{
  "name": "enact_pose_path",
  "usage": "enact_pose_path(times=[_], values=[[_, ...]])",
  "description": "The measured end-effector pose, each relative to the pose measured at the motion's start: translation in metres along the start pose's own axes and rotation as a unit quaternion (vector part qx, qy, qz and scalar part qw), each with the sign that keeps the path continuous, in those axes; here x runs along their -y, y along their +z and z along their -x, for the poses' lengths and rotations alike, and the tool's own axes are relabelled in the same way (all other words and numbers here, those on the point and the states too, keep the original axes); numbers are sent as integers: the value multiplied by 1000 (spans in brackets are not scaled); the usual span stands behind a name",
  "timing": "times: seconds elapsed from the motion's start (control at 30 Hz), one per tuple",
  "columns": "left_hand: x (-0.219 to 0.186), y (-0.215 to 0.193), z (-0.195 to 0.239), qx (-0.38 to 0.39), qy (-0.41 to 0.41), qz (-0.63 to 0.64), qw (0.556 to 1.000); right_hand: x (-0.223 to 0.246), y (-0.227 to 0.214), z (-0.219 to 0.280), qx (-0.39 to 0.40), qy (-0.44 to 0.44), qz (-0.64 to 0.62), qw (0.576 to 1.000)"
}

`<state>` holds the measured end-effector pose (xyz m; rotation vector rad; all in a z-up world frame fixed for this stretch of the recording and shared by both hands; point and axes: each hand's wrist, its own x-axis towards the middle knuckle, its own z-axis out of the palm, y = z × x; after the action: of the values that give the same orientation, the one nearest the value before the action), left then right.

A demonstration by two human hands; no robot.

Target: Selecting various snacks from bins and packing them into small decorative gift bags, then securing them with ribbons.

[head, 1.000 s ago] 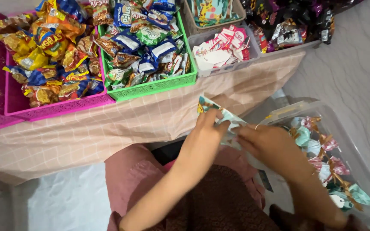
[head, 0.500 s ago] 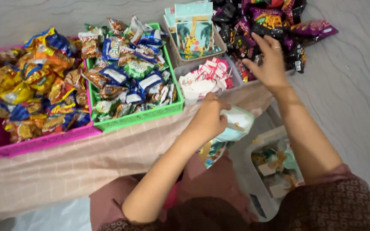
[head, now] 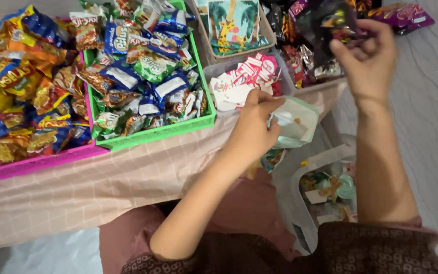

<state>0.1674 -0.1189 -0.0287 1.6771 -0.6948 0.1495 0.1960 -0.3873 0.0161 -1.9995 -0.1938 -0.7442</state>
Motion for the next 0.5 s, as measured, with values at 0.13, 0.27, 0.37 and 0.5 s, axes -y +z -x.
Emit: enact_pose_path(times=[0.13,0.27,0.37,0.5], values=[[-16,-1,16,1,3,-20,1000,88,-22,55,16,37,-46,998],[-33,-5,34,-2,-15,-37,999,137,-40,112,19,52,9,998],[-58,-11,48,-3,-19,-27,999,170,-36,144,21,90,-3,996],[-85,-22,67,0,-27,-19,999,187,-24,168,70,125,105,984]])
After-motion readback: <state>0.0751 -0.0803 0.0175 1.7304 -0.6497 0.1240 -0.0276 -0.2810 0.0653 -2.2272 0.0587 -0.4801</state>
